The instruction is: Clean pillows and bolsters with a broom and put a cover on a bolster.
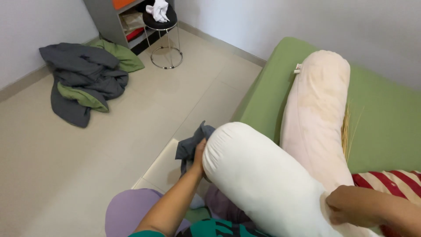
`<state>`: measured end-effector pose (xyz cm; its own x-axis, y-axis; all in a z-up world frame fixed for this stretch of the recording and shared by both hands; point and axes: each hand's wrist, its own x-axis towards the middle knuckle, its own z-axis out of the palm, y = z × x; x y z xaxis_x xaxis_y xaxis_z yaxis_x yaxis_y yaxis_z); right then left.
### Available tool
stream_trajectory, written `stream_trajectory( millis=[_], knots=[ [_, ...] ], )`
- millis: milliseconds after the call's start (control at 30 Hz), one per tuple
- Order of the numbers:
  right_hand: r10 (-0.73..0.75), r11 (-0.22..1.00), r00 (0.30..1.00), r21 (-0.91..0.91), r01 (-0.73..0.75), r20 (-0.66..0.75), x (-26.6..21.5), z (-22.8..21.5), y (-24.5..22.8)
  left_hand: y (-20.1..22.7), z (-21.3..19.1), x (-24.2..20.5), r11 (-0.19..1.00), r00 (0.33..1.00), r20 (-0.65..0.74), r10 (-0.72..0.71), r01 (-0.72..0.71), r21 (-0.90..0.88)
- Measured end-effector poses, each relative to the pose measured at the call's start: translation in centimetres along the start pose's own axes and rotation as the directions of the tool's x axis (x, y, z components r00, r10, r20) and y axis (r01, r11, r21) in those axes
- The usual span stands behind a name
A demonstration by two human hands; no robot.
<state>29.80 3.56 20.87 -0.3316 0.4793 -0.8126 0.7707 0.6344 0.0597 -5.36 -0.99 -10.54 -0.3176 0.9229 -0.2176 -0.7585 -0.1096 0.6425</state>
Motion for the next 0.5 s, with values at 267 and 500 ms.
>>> stream_trajectory(
  millis=[267, 500],
  knots=[
    [-0.175, 0.984, 0.9, -0.042, 0.172, -0.399, 11.9, -11.9, -4.4, -5.9, 0.0, -0.8, 0.89, 0.939, 0.342, -0.031, -0.129, 0.436],
    [-0.557, 0.48, 0.485, 0.215, 0.85, -0.674, 47.5, 2.2, -11.1, 0.5, -3.2, -1.2, 0.811, 0.99, -0.008, 0.138, -0.109, 0.575]
  ],
)
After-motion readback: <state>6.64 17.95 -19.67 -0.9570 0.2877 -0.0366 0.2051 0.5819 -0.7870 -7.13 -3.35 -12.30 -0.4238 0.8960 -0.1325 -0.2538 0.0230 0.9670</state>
